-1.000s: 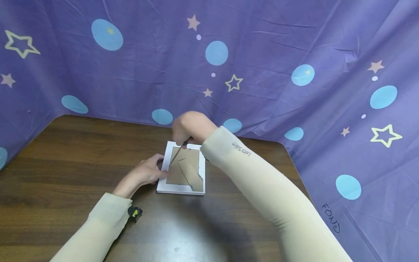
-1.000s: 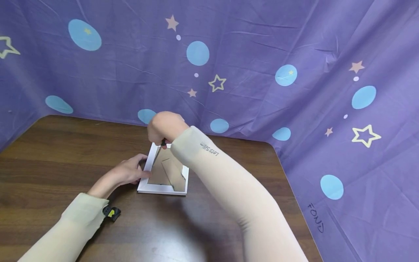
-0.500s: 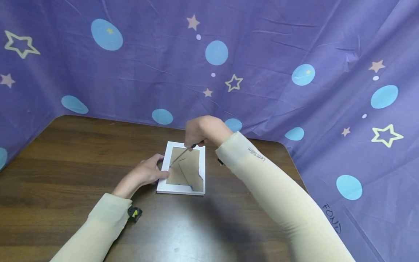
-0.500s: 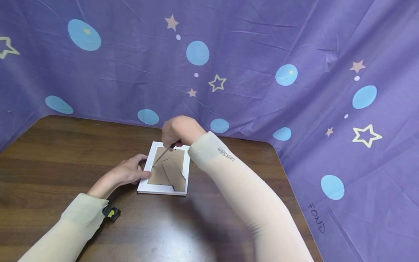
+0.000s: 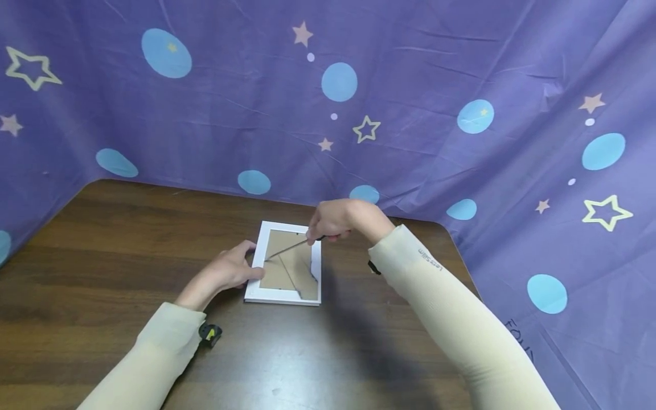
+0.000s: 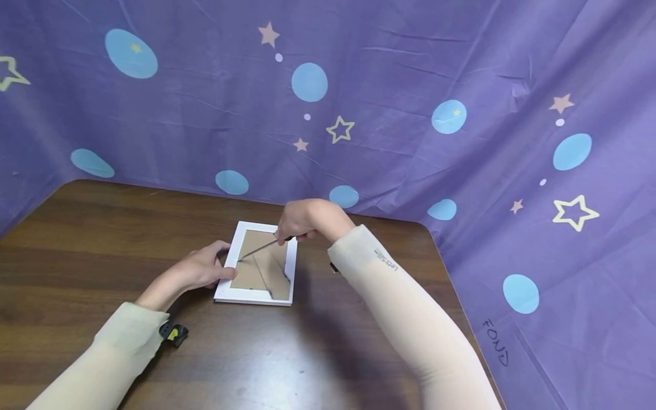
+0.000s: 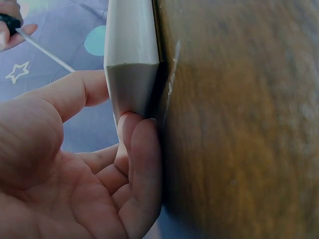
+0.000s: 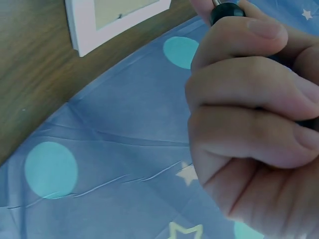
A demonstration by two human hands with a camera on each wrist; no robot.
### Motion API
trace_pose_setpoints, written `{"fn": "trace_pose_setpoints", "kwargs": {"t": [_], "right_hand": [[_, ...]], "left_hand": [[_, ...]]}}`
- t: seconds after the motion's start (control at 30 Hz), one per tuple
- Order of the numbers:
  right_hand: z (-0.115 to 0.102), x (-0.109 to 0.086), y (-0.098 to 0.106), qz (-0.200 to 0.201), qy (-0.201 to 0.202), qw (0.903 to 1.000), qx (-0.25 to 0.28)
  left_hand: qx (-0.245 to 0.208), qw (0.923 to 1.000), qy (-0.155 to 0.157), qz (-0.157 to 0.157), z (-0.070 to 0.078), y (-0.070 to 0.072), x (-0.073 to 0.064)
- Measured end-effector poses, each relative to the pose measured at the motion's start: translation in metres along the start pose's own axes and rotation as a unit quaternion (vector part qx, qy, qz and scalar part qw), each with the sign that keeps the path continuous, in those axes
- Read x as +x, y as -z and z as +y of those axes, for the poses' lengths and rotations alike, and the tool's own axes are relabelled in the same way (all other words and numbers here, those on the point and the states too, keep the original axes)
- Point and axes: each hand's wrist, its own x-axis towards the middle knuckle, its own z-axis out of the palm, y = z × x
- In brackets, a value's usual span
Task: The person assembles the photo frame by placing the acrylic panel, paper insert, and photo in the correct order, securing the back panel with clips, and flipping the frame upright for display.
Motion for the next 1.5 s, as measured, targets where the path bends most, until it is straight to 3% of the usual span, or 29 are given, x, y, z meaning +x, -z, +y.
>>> {"fn": "trace_pose_setpoints", "kwargs": {"t": [0.3,0.67,0.9,1.27,1.5], "right_hand": [[0.021,0.002,-0.010,-0.018,0.014,0.9985,0.050],[0.058,0.014,-0.027,-0.042,0.002,0.9919,0.120],[0.074,0.019,-0.037,-0.066,0.019,0.9880,0.138],[0.102,0.035,-0.062,-0.079,0.001,0.9763,0.201],[0.108,0.041,-0.071,-0.090,-0.004,0.9681,0.234]], "left_hand": [[-0.002,0.9999,-0.009,0.004,-0.002,0.000,-0.001],[-0.005,1.0000,-0.006,0.002,-0.002,0.000,0.000],[-0.003,1.0000,-0.004,0.000,-0.001,0.001,-0.001],[-0.004,1.0000,0.000,-0.007,0.000,-0.002,0.002],[-0.002,1.0000,-0.005,0.000,-0.001,0.000,0.000]]}}
